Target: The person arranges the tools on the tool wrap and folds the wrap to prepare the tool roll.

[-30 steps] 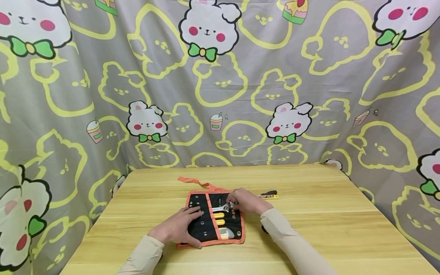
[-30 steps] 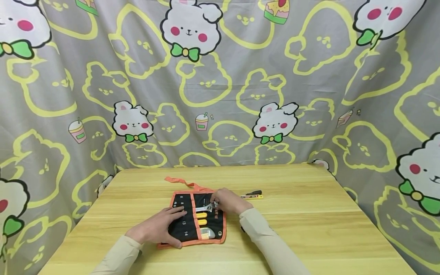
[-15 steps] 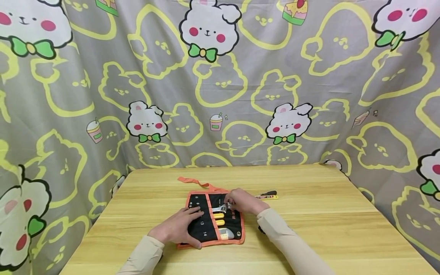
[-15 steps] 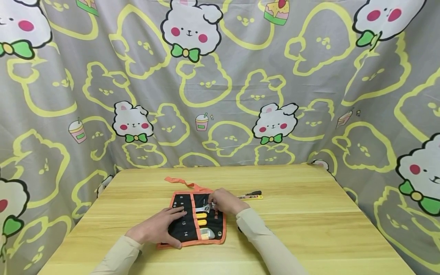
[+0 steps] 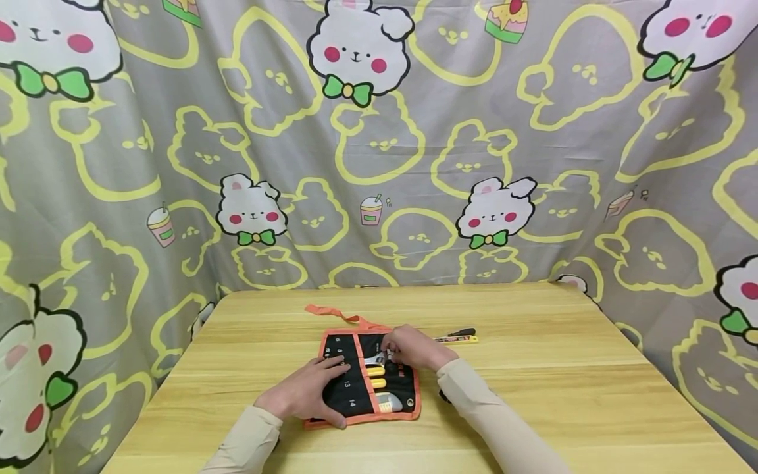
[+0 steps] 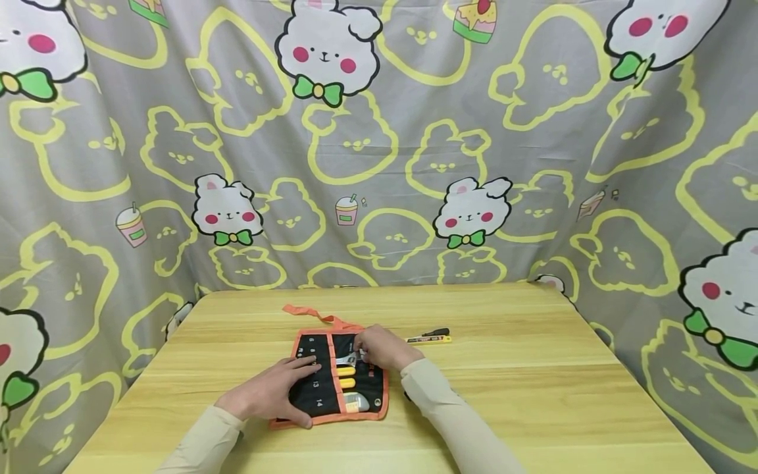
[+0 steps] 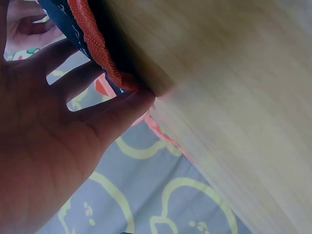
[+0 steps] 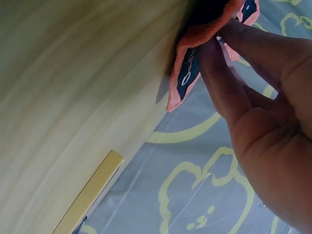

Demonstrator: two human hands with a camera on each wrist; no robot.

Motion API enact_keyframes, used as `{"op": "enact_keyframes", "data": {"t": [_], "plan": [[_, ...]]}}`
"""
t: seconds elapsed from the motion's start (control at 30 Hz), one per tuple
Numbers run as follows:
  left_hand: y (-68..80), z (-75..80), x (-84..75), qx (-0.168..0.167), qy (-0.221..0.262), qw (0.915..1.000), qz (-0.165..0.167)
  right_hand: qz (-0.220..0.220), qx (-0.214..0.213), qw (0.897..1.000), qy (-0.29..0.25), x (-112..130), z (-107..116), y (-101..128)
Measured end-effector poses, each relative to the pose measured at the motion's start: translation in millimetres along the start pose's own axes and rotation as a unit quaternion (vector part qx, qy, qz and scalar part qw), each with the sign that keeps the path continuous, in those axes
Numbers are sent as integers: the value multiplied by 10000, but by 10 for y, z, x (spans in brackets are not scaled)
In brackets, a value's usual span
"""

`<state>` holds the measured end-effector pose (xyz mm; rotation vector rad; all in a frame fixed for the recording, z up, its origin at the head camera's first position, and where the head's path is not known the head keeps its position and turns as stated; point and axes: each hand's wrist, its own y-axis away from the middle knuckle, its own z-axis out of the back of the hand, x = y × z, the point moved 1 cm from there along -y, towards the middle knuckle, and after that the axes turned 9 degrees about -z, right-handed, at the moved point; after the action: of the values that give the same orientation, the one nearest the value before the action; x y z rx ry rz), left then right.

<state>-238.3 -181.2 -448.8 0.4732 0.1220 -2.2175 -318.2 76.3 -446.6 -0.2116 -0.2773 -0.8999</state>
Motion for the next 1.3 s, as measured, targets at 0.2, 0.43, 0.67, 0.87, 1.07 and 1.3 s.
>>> {"op": "enact_keyframes", "data": {"t": [0.2,0.43,0.67,0.87,1.07,1.3], "plan": [[1,22,1,55,-12,10000,17,4,-75,9999,101,19,-22,-26],[4,32,8,59,-41,10000,-28,-33,-55,10000,58,27,-31,-70],[10,32,15,62,-58,10000,-16,-97,-31,9999,96,76,-52,-121],[15,34,7,68,-40,10000,-11,-163,29,9998,76,120,-74,-147],[0,17,4,85,-28,9999,-76,-171,40,9998,54,81,-76,-98],[-26,-9,8,107,-18,9999,-58,-93,-11,9999,-124,30,-60,-14]]}}
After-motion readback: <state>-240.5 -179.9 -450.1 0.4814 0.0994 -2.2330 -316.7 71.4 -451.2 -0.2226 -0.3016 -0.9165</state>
